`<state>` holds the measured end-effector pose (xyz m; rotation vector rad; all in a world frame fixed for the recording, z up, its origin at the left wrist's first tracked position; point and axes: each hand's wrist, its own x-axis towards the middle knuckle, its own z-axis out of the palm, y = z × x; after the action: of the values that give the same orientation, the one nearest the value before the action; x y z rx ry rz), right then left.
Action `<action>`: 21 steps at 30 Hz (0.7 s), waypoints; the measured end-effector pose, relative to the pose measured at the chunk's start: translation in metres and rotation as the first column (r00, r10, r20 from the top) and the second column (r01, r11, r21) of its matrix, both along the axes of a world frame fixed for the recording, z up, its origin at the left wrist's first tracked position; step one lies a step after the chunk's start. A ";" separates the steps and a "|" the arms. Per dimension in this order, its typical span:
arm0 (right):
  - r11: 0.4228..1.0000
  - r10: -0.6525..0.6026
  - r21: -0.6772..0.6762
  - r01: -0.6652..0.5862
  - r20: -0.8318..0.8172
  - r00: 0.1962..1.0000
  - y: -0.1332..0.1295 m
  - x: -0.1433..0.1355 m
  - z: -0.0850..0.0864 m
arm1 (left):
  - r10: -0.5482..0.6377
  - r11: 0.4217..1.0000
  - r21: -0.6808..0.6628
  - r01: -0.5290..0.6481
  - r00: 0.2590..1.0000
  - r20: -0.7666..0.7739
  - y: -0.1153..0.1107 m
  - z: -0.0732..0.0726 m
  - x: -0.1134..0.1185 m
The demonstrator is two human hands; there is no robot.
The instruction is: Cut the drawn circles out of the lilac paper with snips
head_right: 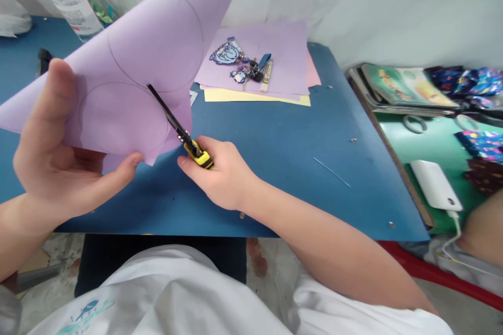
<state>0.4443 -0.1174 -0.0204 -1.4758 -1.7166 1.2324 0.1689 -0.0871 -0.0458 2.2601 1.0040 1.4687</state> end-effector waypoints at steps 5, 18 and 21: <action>1.000 0.003 0.003 -0.003 0.016 1.000 0.000 0.000 0.000 | -0.014 0.999 0.034 0.013 0.999 0.034 -0.021 0.017 0.035; 0.999 0.002 0.035 -0.003 0.053 0.999 0.000 0.002 -0.002 | -0.150 0.977 0.162 0.141 0.988 0.045 0.002 0.007 0.008; 1.000 0.002 0.005 -0.002 0.036 0.999 0.000 0.002 -0.001 | -0.161 0.968 0.197 0.153 0.987 0.025 0.000 0.009 0.005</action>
<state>0.4462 -0.1179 -0.0215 -1.5026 -1.7432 1.2089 0.1735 -0.0868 -0.0366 2.3687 0.6775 1.5976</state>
